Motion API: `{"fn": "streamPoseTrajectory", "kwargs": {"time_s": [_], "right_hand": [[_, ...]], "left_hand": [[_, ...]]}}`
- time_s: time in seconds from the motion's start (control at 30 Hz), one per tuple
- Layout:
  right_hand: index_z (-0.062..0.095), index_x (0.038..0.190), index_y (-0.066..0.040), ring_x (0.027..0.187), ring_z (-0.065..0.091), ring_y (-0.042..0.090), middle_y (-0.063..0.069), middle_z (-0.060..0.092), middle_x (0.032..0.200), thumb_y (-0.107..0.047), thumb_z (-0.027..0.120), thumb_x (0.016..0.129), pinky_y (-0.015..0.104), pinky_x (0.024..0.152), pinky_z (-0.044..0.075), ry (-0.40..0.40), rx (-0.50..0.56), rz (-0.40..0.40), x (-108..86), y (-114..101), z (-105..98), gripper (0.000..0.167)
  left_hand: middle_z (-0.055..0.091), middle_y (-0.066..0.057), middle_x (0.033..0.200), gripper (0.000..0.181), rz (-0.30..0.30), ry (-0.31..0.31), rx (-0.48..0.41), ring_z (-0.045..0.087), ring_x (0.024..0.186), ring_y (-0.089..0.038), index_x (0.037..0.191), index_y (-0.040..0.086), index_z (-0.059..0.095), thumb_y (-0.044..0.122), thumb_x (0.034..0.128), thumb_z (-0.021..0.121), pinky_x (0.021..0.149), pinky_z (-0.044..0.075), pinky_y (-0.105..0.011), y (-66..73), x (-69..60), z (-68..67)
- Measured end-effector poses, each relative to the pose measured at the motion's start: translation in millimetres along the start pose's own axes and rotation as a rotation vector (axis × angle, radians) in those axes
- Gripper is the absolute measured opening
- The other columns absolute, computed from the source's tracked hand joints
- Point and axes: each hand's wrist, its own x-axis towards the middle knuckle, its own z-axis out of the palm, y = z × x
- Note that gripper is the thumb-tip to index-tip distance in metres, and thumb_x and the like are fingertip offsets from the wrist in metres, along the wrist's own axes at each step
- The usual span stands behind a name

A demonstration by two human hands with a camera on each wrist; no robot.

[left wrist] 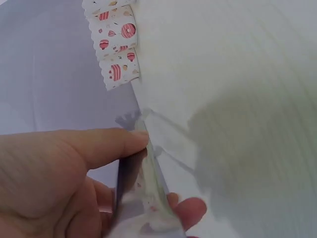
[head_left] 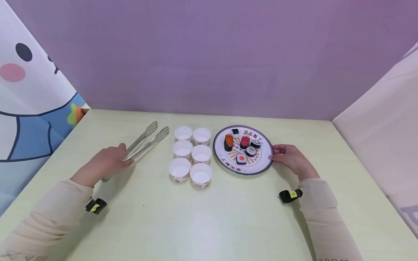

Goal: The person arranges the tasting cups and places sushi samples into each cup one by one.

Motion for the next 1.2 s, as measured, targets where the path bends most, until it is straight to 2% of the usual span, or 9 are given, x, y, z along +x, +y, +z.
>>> {"fn": "streamPoseTrajectory", "kwargs": {"time_s": [0.1, 0.23, 0.43, 0.6, 0.77, 0.93, 1.2], "right_hand": [[0.032, 0.137, 0.015, 0.081, 0.057, 0.003, 0.02, 0.049, 0.118, 0.005, 0.061, 0.087, 0.023, 0.079, 0.051, -0.002, 0.011, 0.005, 0.8, 0, 0, 0.058], [0.034, 0.137, 0.013, 0.082, 0.057, 0.004, 0.02, 0.049, 0.12, 0.004, 0.062, 0.087, 0.023, 0.079, 0.051, 0.006, -0.007, 0.008, 2.6, 2, -1, 0.058], [0.035, 0.137, 0.011, 0.087, 0.056, 0.008, 0.023, 0.048, 0.126, -0.001, 0.064, 0.087, 0.023, 0.08, 0.051, 0.011, -0.064, 0.022, 4.0, 3, 0, 0.059], [0.036, 0.137, 0.01, 0.091, 0.055, 0.01, 0.024, 0.047, 0.128, -0.003, 0.065, 0.087, 0.021, 0.08, 0.05, 0.016, -0.082, 0.032, 3.1, 2, 0, 0.059], [0.035, 0.138, 0.01, 0.09, 0.055, 0.008, 0.023, 0.047, 0.126, -0.003, 0.065, 0.087, 0.021, 0.08, 0.05, 0.016, -0.056, 0.039, 2.0, 1, -1, 0.06], [0.032, 0.139, 0.011, 0.088, 0.056, 0.006, 0.022, 0.046, 0.125, 0.0, 0.063, 0.088, 0.022, 0.082, 0.05, 0.003, 0.007, 0.043, 0.6, 1, -2, 0.061], [0.031, 0.138, 0.013, 0.088, 0.056, 0.003, 0.03, 0.042, 0.133, 0.0, 0.062, 0.089, 0.021, 0.083, 0.049, -0.014, 0.022, 0.002, -0.1, 3, -1, 0.06]], "left_hand": [[0.048, -0.012, 0.069, 0.045, 0.014, 0.041, 0.023, 0.048, 0.057, -0.023, 0.105, -0.014, 0.034, 0.026, 0.095, 0.052, 0.052, 0.039, -0.034, -3.0, -0.8, 1.1], [0.045, -0.01, 0.065, 0.04, 0.027, 0.118, 0.02, 0.044, 0.052, -0.022, 0.101, -0.011, 0.033, 0.025, 0.0969, 0.048, 0.05, 0.035, -0.033, -2.9, -2.8, 1.1], [0.043, -0.009, 0.064, 0.037, 0.042, 0.182, -0.024, 0.042, 0.05, -0.02, 0.1, -0.008, 0.031, 0.026, 0.0984, 0.043, 0.048, 0.033, -0.031, -0.2, -6.6, -0.3], [0.044, -0.009, 0.065, 0.041, 0.06, 0.249, -0.052, 0.042, 0.049, -0.02, 0.105, -0.008, 0.034, 0.031, 0.098, 0.045, 0.046, 0.032, -0.031, 6.2, -8.5, -4.4], [0.049, -0.009, 0.067, 0.046, 0.095, 0.292, -0.033, 0.044, 0.051, -0.02, 0.111, -0.008, 0.039, 0.035, 0.0967, 0.048, 0.046, 0.034, -0.031, 21.0, -9.0, -10.2], [0.049, -0.007, 0.063, 0.044, 0.137, 0.332, 0.015, 0.044, 0.049, -0.019, 0.108, -0.005, 0.044, 0.037, 0.0958, 0.049, 0.044, 0.034, -0.031, 42.7, -10.5, -12.9], [0.047, -0.004, 0.06, 0.039, 0.193, 0.321, 0.021, 0.044, 0.048, -0.018, 0.104, 0.0, 0.046, 0.037, 0.095, 0.052, 0.044, 0.033, -0.031, 72.3, -11.1, -11.8]]}}
